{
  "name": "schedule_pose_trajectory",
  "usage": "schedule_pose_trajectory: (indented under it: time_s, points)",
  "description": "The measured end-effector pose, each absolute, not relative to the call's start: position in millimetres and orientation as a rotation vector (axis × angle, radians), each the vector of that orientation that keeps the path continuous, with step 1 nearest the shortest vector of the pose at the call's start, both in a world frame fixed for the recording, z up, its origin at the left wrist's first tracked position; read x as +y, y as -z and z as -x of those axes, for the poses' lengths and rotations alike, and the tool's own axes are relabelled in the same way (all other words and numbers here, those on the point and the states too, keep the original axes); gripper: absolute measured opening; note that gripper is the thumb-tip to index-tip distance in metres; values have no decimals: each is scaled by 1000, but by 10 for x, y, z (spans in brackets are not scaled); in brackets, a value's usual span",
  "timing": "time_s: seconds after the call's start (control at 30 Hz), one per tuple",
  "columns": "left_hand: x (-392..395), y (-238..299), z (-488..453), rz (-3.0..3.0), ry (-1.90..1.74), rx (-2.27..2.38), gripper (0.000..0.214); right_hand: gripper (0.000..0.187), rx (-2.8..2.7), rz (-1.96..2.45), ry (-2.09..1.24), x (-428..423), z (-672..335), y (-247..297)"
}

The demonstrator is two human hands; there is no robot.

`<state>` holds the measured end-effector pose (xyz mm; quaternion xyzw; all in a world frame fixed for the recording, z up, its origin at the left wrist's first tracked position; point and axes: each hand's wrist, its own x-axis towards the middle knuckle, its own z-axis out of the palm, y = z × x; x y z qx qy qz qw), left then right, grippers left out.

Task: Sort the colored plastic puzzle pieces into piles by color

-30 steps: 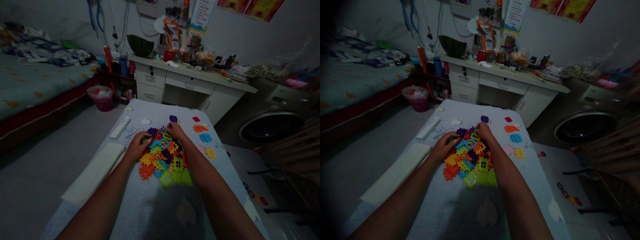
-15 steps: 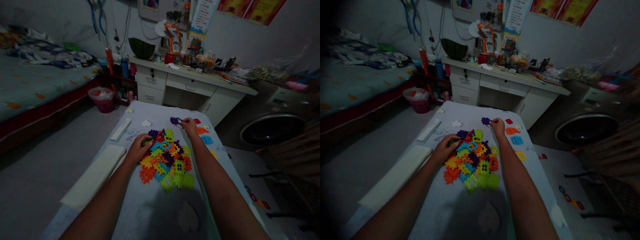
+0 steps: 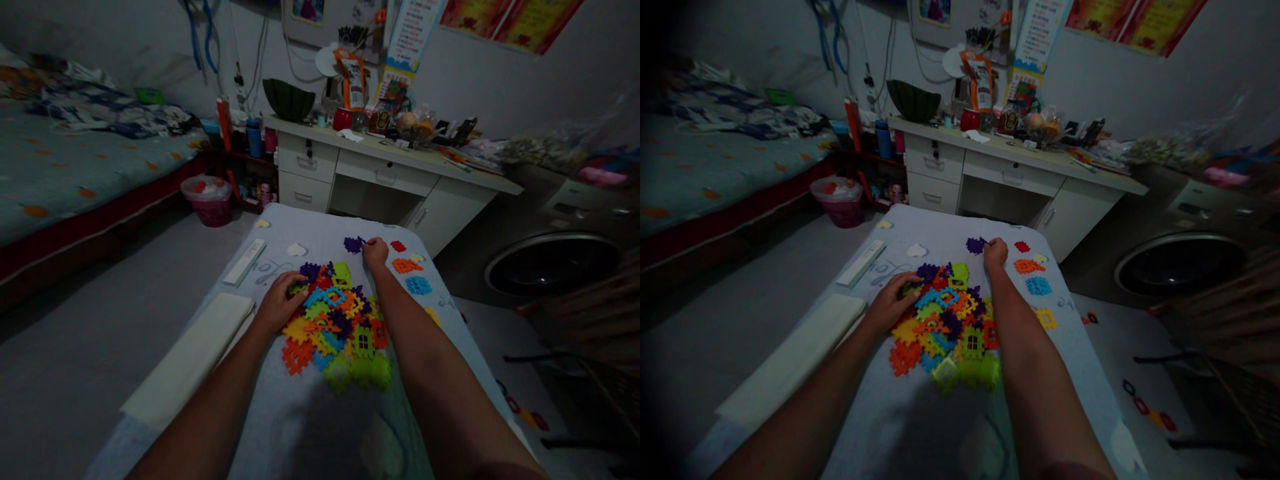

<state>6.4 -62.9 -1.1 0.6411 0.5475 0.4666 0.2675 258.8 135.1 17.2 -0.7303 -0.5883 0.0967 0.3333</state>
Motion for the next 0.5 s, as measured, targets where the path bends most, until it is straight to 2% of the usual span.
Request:
schedule_pose_trajectory:
  time_s: [0.23, 0.5]
  points:
    - [-631, 33, -62, -1742, -1257, 1492, 30, 21, -1837, 1833, -287, 1267, -2528, -103]
    - [-631, 22, -62, -1726, -1277, 1468, 31, 26, -1937, 1653, -376, 1152, -2458, -324]
